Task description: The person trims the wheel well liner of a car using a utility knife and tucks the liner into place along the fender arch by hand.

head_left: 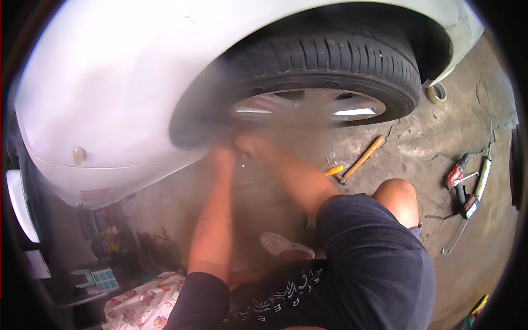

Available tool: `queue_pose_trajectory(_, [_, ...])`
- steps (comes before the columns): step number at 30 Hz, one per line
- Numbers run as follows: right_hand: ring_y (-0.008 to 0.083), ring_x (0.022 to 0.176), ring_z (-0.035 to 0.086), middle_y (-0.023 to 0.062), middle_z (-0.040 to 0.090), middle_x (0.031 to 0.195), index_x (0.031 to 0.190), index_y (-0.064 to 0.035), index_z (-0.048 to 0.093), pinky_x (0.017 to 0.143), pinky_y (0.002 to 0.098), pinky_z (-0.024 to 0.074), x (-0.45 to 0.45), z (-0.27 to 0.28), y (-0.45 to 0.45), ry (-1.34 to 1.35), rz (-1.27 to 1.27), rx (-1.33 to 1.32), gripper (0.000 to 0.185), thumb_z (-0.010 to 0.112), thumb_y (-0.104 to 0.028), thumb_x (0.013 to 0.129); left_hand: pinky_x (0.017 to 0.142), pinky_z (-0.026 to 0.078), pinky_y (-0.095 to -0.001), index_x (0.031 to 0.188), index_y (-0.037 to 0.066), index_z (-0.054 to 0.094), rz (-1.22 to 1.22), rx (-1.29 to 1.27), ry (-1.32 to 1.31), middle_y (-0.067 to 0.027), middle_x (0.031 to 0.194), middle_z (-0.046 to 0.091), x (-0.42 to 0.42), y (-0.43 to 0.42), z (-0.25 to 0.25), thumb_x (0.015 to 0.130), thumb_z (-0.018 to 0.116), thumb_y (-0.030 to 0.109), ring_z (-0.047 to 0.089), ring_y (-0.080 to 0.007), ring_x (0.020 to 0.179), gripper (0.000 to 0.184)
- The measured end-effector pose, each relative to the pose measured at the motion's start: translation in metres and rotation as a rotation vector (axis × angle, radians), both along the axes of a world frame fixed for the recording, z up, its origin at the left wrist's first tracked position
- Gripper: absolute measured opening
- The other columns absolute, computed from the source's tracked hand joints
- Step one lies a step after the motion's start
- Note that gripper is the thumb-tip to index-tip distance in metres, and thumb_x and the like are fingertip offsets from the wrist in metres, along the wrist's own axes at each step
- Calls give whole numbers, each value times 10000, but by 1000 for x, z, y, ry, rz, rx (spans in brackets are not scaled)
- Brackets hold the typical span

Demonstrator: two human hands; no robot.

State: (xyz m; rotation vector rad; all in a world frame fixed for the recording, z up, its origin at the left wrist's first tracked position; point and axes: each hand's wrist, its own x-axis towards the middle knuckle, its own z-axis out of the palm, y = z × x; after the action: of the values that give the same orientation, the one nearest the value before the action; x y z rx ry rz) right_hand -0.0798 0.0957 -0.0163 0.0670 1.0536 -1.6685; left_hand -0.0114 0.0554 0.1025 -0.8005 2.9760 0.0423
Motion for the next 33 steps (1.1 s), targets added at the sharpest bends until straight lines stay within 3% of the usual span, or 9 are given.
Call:
queue_pose_trajectory(3, [172, 530, 566, 92, 663, 751, 741, -71, 667, 409, 339, 352, -7, -66, -32, 140, 73, -311, 281, 502, -155, 953, 854, 509, -503, 904, -54, 715, 50, -38, -48, -312, 961, 679, -3, -5, -5, 950, 541, 358, 656, -464, 974, 449])
queue_pose_trajectory(4, [172, 530, 566, 92, 663, 751, 741, -71, 667, 409, 339, 352, -7, -47, -17, 135, 71, -311, 281, 502, -155, 953, 854, 509, -503, 904, -54, 715, 49, -37, -53, -312, 961, 679, -2, -9, -9, 950, 541, 358, 656, -464, 974, 449])
queue_pose_trajectory(7, [235, 637, 650, 129, 700, 810, 786, -33, 682, 486, 395, 437, -3, 18, 30, 267, 161, 131, 245, 557, -191, 926, 860, 509, -499, 905, -58, 711, 66, -34, 31, -312, 971, 678, -1, -20, -21, 950, 546, 361, 655, -464, 979, 453])
queue_pose_trajectory(9, [317, 809, 687, 176, 716, 892, 869, -22, 698, 676, 425, 509, 4, 17, 29, 688, -244, 179, 224, 588, -214, 898, 865, 507, -496, 918, -63, 710, 40, -45, -2, -313, 974, 677, -3, -24, -24, 950, 547, 361, 654, -461, 983, 455])
queue_pose_trajectory(12, [369, 927, 660, 211, 700, 947, 922, -47, 708, 843, 403, 497, 2, -36, -18, 900, -346, 119, 200, 612, -218, 879, 866, 506, -498, 913, -63, 716, 84, -45, 0, -314, 964, 677, -2, -14, -18, 947, 546, 350, 654, -459, 982, 448])
queue_pose_trajectory(24, [408, 1038, 609, 234, 658, 1087, 969, -40, 682, 919, 426, 462, 10, -21, -15, 737, -423, 53, 239, 676, -266, 890, 845, 508, -513, 915, -59, 713, 57, -50, -10, -321, 953, 675, -3, -12, -13, 940, 535, 361, 651, -477, 964, 457])
queue_pose_trajectory(28, [342, 899, 660, 173, 680, 983, 944, -54, 699, 778, 423, 522, 13, -33, -34, 777, -503, 193, 272, 617, -314, 949, 839, 511, -509, 916, -76, 705, 116, -33, 25, -326, 947, 673, -5, -8, -12, 942, 535, 361, 652, -478, 959, 469])
queue_pose_trajectory(30, [243, 702, 666, 104, 683, 859, 932, -86, 715, 556, 375, 511, 11, -9, -11, 491, -210, 22, 318, 553, -354, 991, 837, 510, -510, 908, -85, 700, 80, -46, 8, -330, 942, 671, -4, -13, -16, 946, 533, 360, 652, -480, 956, 476])
queue_pose_trajectory(33, [164, 553, 612, 67, 673, 770, 917, -104, 720, 431, 302, 431, -4, -53, -43, 591, 51, -170, 331, 528, -359, 1002, 837, 508, -512, 911, -82, 702, 12, -36, -15, -334, 944, 668, -2, -10, -12, 946, 534, 354, 650, -485, 956, 468])
